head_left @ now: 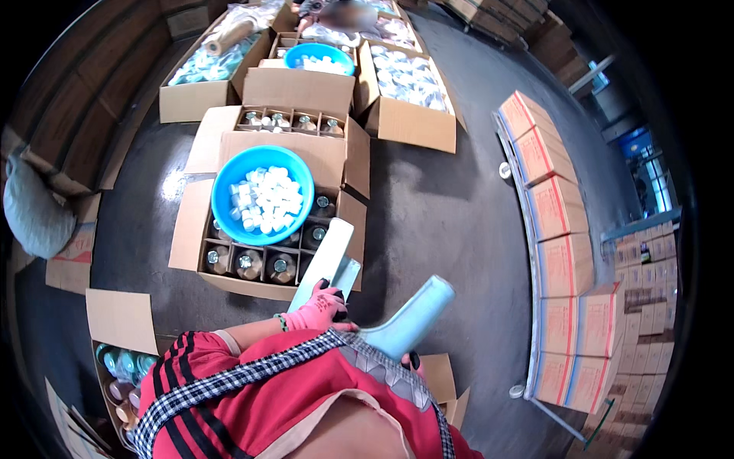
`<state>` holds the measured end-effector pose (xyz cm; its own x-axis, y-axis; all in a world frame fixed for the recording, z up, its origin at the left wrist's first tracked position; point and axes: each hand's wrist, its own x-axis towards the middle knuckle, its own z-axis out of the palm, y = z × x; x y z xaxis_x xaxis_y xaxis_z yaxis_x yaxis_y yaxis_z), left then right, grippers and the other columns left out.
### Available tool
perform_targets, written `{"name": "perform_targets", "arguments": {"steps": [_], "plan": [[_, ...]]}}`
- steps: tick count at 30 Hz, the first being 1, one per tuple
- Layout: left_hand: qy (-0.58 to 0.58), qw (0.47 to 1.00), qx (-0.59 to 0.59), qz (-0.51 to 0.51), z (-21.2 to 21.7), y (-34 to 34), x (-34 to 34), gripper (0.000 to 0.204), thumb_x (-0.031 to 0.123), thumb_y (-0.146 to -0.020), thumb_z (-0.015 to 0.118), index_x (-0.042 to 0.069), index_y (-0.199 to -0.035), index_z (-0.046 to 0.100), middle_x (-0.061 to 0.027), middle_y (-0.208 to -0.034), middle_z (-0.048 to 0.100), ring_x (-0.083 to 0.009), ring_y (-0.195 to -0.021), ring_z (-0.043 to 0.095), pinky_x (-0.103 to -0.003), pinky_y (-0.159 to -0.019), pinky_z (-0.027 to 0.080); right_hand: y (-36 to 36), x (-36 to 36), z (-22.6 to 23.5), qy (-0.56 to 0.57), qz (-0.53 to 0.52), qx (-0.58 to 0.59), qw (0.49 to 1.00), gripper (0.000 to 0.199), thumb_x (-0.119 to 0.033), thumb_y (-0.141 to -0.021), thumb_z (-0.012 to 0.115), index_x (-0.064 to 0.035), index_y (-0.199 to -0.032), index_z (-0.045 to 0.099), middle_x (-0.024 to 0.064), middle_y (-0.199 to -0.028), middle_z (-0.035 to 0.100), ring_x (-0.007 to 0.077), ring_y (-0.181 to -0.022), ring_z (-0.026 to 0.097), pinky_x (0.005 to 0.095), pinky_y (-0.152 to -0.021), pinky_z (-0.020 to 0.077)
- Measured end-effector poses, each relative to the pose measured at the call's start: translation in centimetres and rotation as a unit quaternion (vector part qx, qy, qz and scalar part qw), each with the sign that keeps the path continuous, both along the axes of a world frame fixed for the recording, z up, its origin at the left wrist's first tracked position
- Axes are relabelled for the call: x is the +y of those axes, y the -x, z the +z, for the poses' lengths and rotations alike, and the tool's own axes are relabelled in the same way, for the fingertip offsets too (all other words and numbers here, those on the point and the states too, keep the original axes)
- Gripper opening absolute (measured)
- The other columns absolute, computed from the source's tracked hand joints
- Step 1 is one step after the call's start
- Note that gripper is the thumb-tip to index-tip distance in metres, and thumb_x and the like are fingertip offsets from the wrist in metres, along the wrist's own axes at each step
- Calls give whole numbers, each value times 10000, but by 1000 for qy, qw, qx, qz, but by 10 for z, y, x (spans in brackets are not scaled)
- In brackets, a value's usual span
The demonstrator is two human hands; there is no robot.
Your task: The person sits on the floor and packs pink thermos-style containers into a cardboard box. They remove the containers from plastic bags, unscrew the lids, place the bodies and lids into the box, and then reassemble them. The person also handles a blue plastic basin and closes the cardboard box flaps.
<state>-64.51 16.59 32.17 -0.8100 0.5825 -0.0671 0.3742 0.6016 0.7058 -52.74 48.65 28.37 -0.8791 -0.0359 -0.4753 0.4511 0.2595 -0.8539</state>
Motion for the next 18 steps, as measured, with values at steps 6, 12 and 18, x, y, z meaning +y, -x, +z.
{"name": "perform_targets", "arguments": {"steps": [6,12,18], "plan": [[28,994,-84,57,-30,54,2,452,461,-748,568,54,-941,604,-133,-969,552,-312,-1011,470,-445,-943,283,86,-1,-8,-114,20,5,993,444,-368,-737,663,-6,-976,570,116,-855,627,176,-801,587,311,-716,448],[138,972,-54,182,-36,66,-4,550,433,-711,619,40,-1080,514,-206,-1029,493,-377,-965,486,-424,-831,400,180,-5,34,-195,44,-25,979,428,-369,-737,656,25,-877,568,167,-779,603,254,-713,577,351,-662,441],[242,909,-262,216,-14,82,25,600,484,-768,517,15,-1141,485,-200,-1133,493,-335,-1085,456,-400,-914,362,255,96,15,-196,67,-31,978,429,-382,-742,642,31,-767,532,182,-688,560,257,-624,522,376,-607,414]]}}
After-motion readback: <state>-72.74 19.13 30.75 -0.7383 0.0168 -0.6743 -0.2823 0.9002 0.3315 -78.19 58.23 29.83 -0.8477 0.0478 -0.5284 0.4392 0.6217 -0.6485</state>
